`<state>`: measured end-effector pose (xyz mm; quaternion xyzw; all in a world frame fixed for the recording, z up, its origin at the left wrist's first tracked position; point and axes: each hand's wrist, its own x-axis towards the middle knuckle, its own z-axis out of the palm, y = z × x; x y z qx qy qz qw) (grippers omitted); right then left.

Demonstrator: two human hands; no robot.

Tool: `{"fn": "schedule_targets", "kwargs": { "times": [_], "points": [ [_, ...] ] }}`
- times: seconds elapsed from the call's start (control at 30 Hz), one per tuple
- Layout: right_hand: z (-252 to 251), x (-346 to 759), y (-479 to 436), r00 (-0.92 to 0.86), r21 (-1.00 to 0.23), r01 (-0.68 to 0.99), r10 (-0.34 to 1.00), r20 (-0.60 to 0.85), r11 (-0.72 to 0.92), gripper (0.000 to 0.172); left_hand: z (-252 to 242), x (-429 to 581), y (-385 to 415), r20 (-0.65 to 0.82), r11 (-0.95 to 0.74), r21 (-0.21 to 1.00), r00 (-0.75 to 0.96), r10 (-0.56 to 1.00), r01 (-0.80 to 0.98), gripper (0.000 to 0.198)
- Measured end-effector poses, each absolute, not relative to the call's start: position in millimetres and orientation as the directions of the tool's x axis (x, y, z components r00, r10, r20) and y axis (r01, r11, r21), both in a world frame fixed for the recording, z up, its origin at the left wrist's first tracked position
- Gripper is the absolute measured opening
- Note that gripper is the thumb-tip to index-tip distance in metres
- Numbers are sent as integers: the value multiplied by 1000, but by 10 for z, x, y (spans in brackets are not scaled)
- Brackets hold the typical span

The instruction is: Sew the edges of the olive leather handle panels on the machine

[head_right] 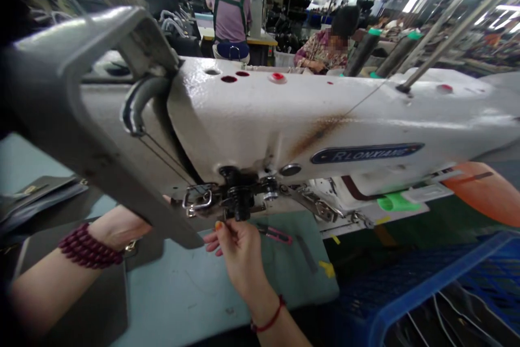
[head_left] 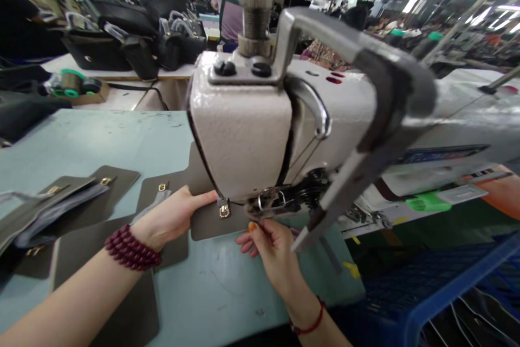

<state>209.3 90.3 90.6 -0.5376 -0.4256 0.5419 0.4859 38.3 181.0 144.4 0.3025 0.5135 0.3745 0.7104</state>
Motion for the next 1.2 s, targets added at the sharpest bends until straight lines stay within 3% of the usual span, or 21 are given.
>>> {"fn": "schedule_targets", "kwargs": {
  "times": [0.13,0.23,0.4,0.5,0.63,0.9,1.2],
  "points": [
    [882,2068,884,87,-985,-89,984,-154,-146,41,1271,286,1751,-486,558,809,321,813,-187,29],
    [860,2050,875,108,-987,-95,984,-139,-128,41,1247,231,1655,-523,591,806,410,747,-48,28],
    [871,2004,872,130,-967,-196,973,-192,-164,42,1368,213,1570,-453,390,890,559,694,237,42],
    [879,1960,874,91,-932,-274,959,-270,-236,44,1438,230,1568,-391,297,920,572,721,255,39],
    [855,1906,867,71,-926,-303,964,-257,-225,47,1470,253,1561,-354,254,934,575,738,250,36],
    [768,1850,867,112,-920,-342,964,-242,-192,47,1401,235,1596,-403,281,913,544,736,296,37],
    [833,1719,948,201,-881,-426,928,-313,-205,42,1491,254,1658,-416,177,878,523,744,445,40]
  ]
}}
